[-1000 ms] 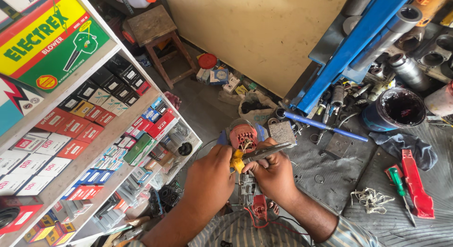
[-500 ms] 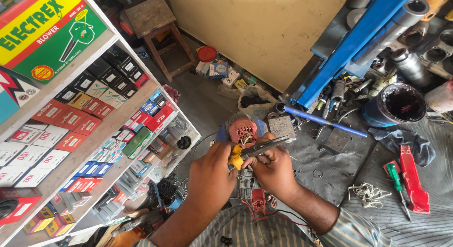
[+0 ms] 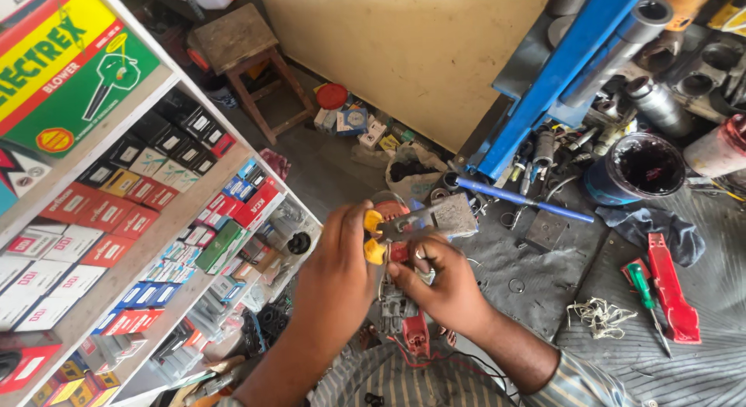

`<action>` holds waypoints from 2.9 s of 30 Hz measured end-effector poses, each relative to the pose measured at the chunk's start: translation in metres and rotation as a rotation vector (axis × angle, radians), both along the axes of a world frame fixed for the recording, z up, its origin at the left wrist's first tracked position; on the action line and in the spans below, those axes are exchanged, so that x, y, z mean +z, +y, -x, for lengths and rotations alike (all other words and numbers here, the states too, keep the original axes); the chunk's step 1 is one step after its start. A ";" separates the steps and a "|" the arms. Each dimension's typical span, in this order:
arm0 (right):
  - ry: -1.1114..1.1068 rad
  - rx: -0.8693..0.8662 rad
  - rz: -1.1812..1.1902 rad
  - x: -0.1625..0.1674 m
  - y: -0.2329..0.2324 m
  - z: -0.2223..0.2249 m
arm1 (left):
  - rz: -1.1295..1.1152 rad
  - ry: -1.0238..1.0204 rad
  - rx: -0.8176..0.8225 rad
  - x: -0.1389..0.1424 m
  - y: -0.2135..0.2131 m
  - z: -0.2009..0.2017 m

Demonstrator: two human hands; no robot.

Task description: The person repairs a red handheld electrical device by unscrewing its casing, stripping and twisting wires, and connecting them to a terminal block. They use a screwdriver, pliers, and wire connectors while working at a cluttered workbench.

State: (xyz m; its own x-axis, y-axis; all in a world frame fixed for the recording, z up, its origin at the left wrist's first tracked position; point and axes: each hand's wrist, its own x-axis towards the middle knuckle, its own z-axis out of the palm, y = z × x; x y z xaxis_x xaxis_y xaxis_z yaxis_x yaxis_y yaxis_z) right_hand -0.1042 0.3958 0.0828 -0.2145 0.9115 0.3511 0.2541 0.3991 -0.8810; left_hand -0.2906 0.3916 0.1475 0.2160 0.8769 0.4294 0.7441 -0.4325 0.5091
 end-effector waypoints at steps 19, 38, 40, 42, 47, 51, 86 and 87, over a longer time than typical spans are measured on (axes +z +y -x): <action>-0.028 0.157 -0.039 0.020 -0.007 -0.015 | 0.591 -0.511 -0.134 0.021 0.005 0.009; -0.177 -0.165 -0.447 0.044 -0.023 -0.012 | 0.944 -0.928 -0.352 -0.024 0.022 0.007; -0.230 -0.196 -0.548 0.044 -0.023 -0.013 | 0.954 -0.981 -0.382 -0.025 0.022 0.004; -0.289 -0.206 -0.683 0.042 -0.023 -0.016 | 0.941 -0.998 -0.415 -0.025 0.022 0.003; -0.281 -0.201 -0.585 0.023 -0.026 -0.018 | 0.827 -0.653 -0.352 -0.024 0.018 0.004; -0.114 -0.127 -0.390 0.003 -0.023 -0.012 | 0.733 -0.552 -0.361 -0.022 0.014 0.002; 0.273 0.104 0.031 -0.025 0.001 -0.011 | -0.329 0.395 -0.037 0.003 0.011 0.019; 0.283 0.105 0.033 -0.025 0.001 -0.011 | -0.332 0.405 -0.030 0.003 0.011 0.019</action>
State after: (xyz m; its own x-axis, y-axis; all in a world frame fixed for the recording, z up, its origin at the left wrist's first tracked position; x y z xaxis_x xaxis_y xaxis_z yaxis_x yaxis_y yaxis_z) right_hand -0.0932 0.3966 0.0574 -0.2058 0.9015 0.3806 -0.0447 0.3799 -0.9239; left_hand -0.3098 0.4027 0.1503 0.4450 0.6990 0.5598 0.8379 -0.5457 0.0153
